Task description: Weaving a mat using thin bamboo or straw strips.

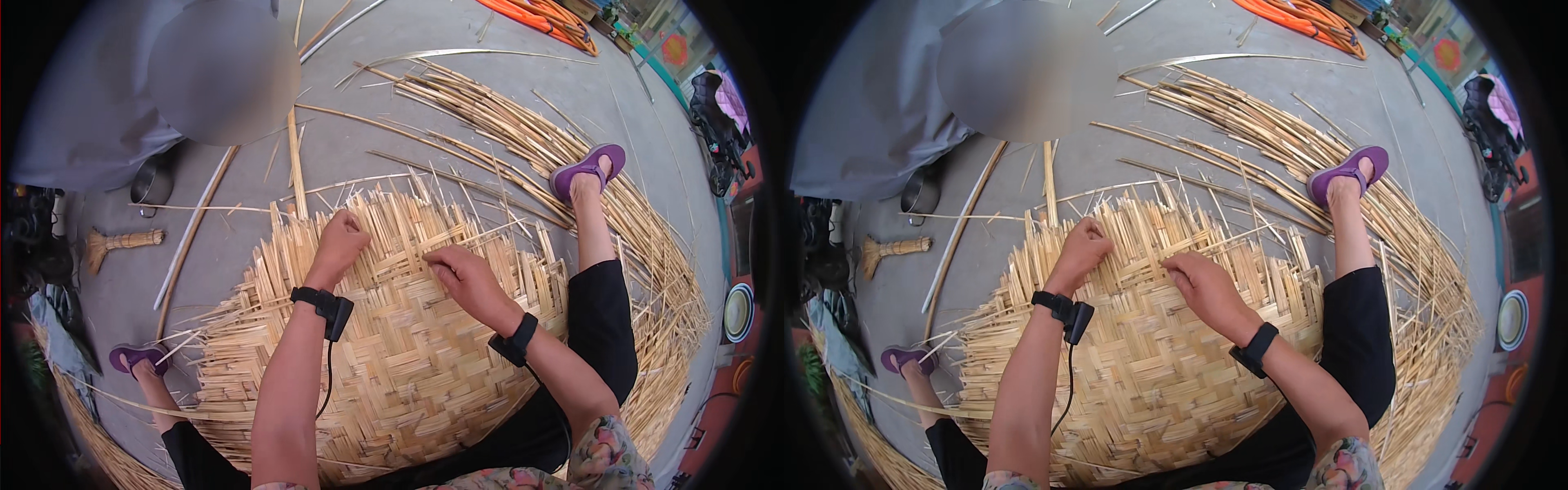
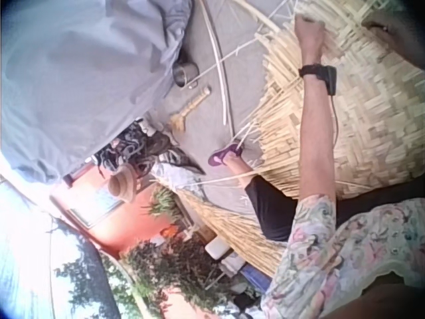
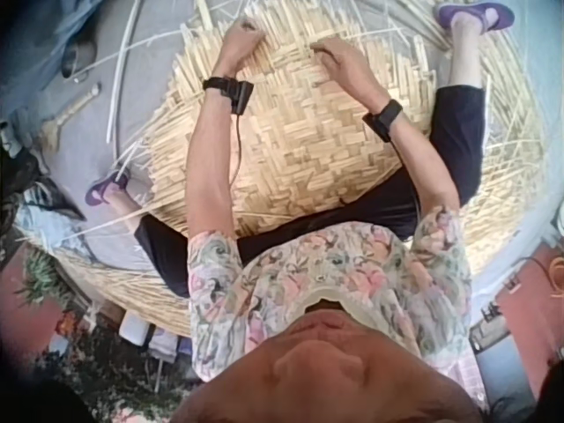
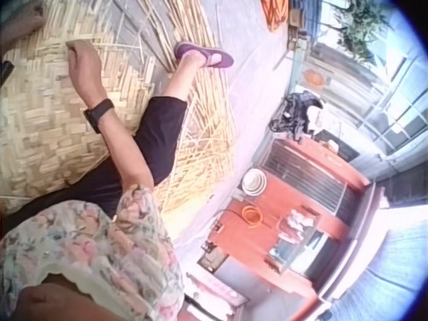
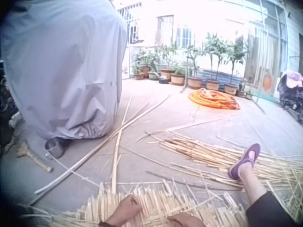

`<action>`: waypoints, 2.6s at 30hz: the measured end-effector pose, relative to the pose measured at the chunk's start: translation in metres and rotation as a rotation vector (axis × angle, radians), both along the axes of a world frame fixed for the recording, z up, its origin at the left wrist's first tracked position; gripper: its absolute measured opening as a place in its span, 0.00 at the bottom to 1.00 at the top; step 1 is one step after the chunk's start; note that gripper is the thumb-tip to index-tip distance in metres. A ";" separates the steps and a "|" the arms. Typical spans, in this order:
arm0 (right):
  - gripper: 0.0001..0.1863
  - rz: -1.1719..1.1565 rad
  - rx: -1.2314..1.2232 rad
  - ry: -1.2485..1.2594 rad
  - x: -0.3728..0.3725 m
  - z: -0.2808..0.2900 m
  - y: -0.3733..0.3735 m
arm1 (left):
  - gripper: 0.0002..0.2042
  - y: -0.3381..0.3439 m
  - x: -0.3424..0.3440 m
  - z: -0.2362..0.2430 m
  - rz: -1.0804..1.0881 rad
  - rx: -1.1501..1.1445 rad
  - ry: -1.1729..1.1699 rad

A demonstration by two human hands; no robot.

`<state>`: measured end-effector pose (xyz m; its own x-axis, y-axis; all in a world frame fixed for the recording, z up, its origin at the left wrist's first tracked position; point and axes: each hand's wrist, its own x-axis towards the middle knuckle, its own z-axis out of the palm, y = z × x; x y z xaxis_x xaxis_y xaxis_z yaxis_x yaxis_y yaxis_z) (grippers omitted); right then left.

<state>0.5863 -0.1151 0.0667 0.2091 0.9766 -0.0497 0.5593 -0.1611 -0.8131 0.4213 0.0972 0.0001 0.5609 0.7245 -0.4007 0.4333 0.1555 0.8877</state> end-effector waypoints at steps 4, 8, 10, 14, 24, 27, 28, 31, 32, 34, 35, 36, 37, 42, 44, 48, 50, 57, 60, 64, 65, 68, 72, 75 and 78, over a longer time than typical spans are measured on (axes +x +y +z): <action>0.18 -0.057 0.128 -0.522 0.016 -0.009 0.017 | 0.11 -0.013 0.002 0.001 0.039 0.151 0.099; 0.13 0.068 -0.058 -0.872 0.025 -0.006 0.031 | 0.19 -0.035 0.010 0.006 0.020 0.620 0.384; 0.06 0.187 -0.130 -0.832 0.031 0.000 0.035 | 0.28 -0.047 0.003 0.011 0.127 0.691 0.200; 0.06 0.295 -0.078 -0.881 0.044 0.004 0.044 | 0.36 -0.082 -0.037 0.019 0.026 1.112 0.182; 0.07 0.360 -0.342 -0.672 0.043 0.019 0.066 | 0.37 -0.124 -0.053 -0.003 -0.186 0.953 0.407; 0.06 0.408 -0.429 -0.799 0.033 0.017 0.068 | 0.36 -0.129 -0.050 -0.004 -0.302 0.976 0.465; 0.09 0.410 -0.458 -0.766 0.028 0.014 0.067 | 0.36 -0.131 -0.049 -0.004 -0.300 0.971 0.474; 0.10 0.402 -0.448 -0.743 0.030 0.011 0.061 | 0.36 -0.136 -0.050 0.000 -0.278 0.998 0.481; 0.09 0.373 -0.452 -0.749 0.034 0.012 0.057 | 0.35 -0.138 -0.051 0.003 -0.326 0.992 0.492; 0.08 0.369 -0.402 -0.748 0.037 0.015 0.049 | 0.35 -0.139 -0.053 0.014 -0.382 0.998 0.507; 0.07 0.395 -0.415 -0.722 0.042 0.020 0.045 | 0.35 -0.138 -0.052 0.021 -0.441 0.997 0.554; 0.07 0.334 -0.380 -0.767 0.046 0.024 0.042 | 0.34 -0.137 -0.049 0.029 -0.512 0.973 0.611; 0.07 0.285 -0.473 -0.688 0.057 0.032 0.040 | 0.34 -0.134 -0.044 0.036 -0.511 1.006 0.594; 0.12 0.252 -0.575 -0.238 0.078 0.054 0.022 | 0.29 -0.107 0.035 0.048 -0.539 0.614 -0.153; 0.18 0.394 -0.456 -0.423 0.087 0.057 0.015 | 0.20 -0.099 0.056 0.046 -0.499 0.393 -0.225; 0.35 -0.204 -0.459 0.091 0.147 0.053 0.009 | 0.06 -0.089 0.048 0.045 -0.535 0.206 -0.205; 0.33 -0.075 -0.510 -0.083 0.153 0.028 0.013 | 0.08 -0.090 0.035 0.049 -0.558 0.251 -0.248; 0.25 0.007 -0.420 0.549 0.125 -0.020 0.035 | 0.09 -0.095 0.029 0.063 -0.574 0.251 -0.293; 0.18 0.126 -0.435 0.516 0.120 -0.009 0.041 | 0.05 -0.099 0.032 0.063 -0.519 0.264 -0.284; 0.17 0.156 -0.394 0.619 0.102 -0.003 0.041 | 0.05 -0.108 0.045 0.051 -0.235 0.146 -0.198; 0.16 0.084 -0.315 0.551 0.097 -0.002 0.037 | 0.08 -0.109 0.050 0.047 -0.102 -0.012 -0.193; 0.13 -0.002 -0.148 0.417 0.081 0.003 0.020 | 0.10 -0.101 0.064 0.033 -0.040 -0.167 -0.160; 0.12 0.094 -0.103 0.000 0.066 0.007 0.009 | 0.11 -0.090 0.071 0.022 -0.291 -0.171 -0.097; 0.13 0.052 0.008 -0.228 0.071 0.002 0.024 | 0.16 -0.098 0.048 0.027 0.060 -0.528 -0.422; 0.17 0.006 -0.301 -0.172 0.082 0.000 0.038 | 0.18 -0.113 -0.016 0.039 0.203 -0.382 -0.355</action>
